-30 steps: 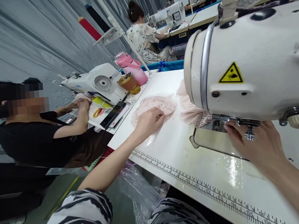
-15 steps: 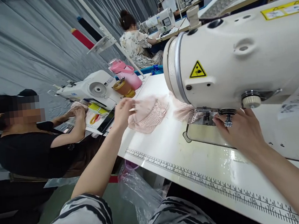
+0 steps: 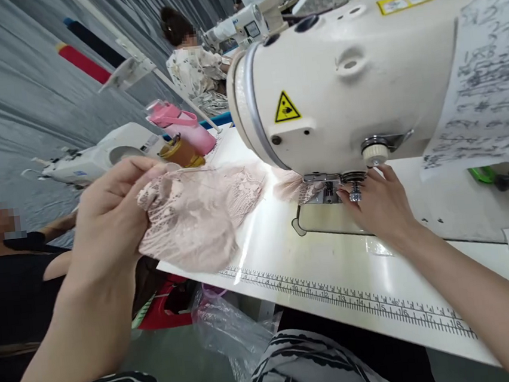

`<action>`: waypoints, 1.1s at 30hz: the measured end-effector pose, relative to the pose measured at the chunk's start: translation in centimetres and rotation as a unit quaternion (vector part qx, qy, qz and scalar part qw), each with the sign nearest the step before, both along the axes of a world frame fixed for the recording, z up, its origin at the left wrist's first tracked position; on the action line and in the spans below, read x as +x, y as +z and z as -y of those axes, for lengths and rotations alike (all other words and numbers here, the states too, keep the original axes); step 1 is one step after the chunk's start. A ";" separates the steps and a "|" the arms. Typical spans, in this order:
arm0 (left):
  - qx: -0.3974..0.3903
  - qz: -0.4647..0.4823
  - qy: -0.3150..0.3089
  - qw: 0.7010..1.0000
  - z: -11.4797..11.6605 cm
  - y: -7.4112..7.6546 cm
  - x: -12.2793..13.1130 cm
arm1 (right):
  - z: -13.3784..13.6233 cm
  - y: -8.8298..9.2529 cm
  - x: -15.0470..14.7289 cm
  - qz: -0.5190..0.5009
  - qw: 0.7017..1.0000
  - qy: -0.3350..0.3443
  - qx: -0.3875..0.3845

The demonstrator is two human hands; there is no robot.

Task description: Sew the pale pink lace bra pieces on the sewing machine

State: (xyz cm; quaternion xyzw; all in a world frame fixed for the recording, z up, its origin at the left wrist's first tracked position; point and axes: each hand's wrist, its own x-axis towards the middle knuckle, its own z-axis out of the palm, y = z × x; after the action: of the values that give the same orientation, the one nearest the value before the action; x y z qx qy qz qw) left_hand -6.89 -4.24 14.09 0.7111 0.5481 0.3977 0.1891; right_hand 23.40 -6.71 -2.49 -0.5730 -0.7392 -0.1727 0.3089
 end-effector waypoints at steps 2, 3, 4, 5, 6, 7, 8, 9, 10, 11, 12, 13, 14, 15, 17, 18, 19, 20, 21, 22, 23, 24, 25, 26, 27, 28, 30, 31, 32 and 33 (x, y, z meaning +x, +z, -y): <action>-0.116 0.023 -0.099 0.988 0.1 -1.1 2.5 | 0.0 0.0 0.1 0.025 1.000 -0.003 0.010; -0.167 0.010 -0.146 0.975 -0.3 -2.0 3.7 | -0.1 0.0 0.1 0.034 0.999 -0.004 0.009; -0.206 -0.022 -0.179 0.962 -0.9 -3.1 4.7 | -0.1 0.0 0.2 0.039 0.999 -0.004 0.001; -0.231 -0.071 -0.208 0.948 -1.5 -4.3 5.7 | -0.1 0.0 0.2 0.039 0.999 -0.005 -0.008; -0.228 -0.129 -0.215 0.941 -2.1 -5.5 6.5 | -0.1 0.0 0.3 0.034 0.999 -0.007 -0.017; -0.188 -0.184 -0.202 0.943 -2.5 -6.6 7.2 | -0.1 0.1 0.3 0.023 0.999 -0.010 -0.024; -0.121 -0.236 -0.184 0.946 -2.6 -7.6 7.8 | -0.2 0.1 0.3 0.008 0.999 -0.014 -0.028; -0.044 -0.273 -0.169 0.946 -2.5 -8.4 8.3 | -0.2 0.1 0.4 -0.009 0.999 -0.017 -0.028; 0.030 -0.293 -0.172 0.940 -2.0 -9.1 8.7 | -0.2 0.2 0.4 -0.024 0.999 -0.020 -0.027; 0.091 -0.301 -0.192 0.930 -1.4 -9.6 9.1 | -0.2 0.2 0.3 -0.036 0.999 -0.019 -0.024; 0.127 -0.298 -0.237 0.916 -0.6 -10.1 9.4 | -0.2 0.3 0.3 -0.043 0.999 -0.016 -0.019; 0.150 -0.298 -0.286 0.898 0.3 -10.6 9.6 | -0.1 0.3 0.3 -0.045 0.999 -0.010 -0.011; 0.164 -0.308 -0.319 0.881 1.0 -11.0 9.8 | -0.1 0.4 0.3 -0.043 0.999 0.003 0.000; 0.172 -0.321 -0.338 0.868 1.6 -11.5 10.0 | 0.0 0.5 0.2 -0.037 0.999 0.022 0.015; 0.173 -0.347 -0.348 0.853 2.2 -12.4 10.2 | 0.3 0.8 0.1 -0.018 0.997 0.065 0.049; 0.169 -0.357 -0.347 0.850 2.1 -12.7 10.1 | 0.4 0.9 0.0 -0.005 0.995 0.082 0.065; 0.165 -0.364 -0.347 0.849 1.9 -13.0 10.0 | 0.4 1.0 0.0 0.010 0.993 0.093 0.075; 0.161 -0.369 -0.346 0.847 1.7 -13.1 9.8 | 0.5 1.0 -0.1 0.027 0.992 0.098 0.079; 0.159 -0.372 -0.346 0.846 1.4 -13.2 9.6 | 0.5 1.0 -0.2 0.044 0.991 0.098 0.076; 0.158 -0.374 -0.347 0.846 1.0 -13.2 9.4 | 0.5 1.0 -0.2 0.057 0.992 0.094 0.070; 0.157 -0.374 -0.349 0.845 0.8 -13.2 9.3 | 0.5 0.9 -0.2 0.065 0.992 0.087 0.062; 0.156 -0.374 -0.351 0.844 0.5 -13.1 9.1 | 0.4 0.7 -0.3 0.070 0.993 0.081 0.053; 0.155 -0.372 -0.353 0.845 0.3 -13.1 9.0 | 0.4 0.6 -0.3 0.071 0.994 0.075 0.043; 0.154 -0.368 -0.355 0.845 0.1 -13.1 9.0 | 0.4 0.4 -0.3 0.067 0.995 0.068 0.031; 0.154 -0.363 -0.357 0.847 -0.1 -13.1 8.9 | 0.4 0.3 -0.4 0.062 0.996 0.060 0.014; 0.155 -0.357 -0.359 0.849 -0.2 -13.2 8.9 | 0.4 0.3 -0.4 0.056 0.997 0.050 -0.008; 0.159 -0.340 -0.362 0.853 -0.6 -13.5 8.9 | 0.5 0.3 -0.6 0.035 0.997 0.024 -0.065; 0.162 -0.332 -0.363 0.855 -0.8 -13.6 8.9 | 0.5 0.3 -0.7 0.020 0.995 0.009 -0.093; 0.163 -0.325 -0.363 0.858 -1.0 -13.7 8.9 | 0.6 0.3 -0.8 0.004 0.993 -0.004 -0.115; 0.163 -0.319 -0.363 0.860 -1.2 -13.8 8.9 | 0.6 0.4 -0.9 -0.012 0.991 -0.014 -0.130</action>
State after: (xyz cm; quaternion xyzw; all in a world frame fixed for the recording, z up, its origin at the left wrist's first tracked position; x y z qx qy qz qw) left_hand 1.99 -3.07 0.25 0.9682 0.2089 0.1365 0.0164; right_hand 22.52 -7.33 -2.10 -0.6209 -0.7433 -0.0727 0.2382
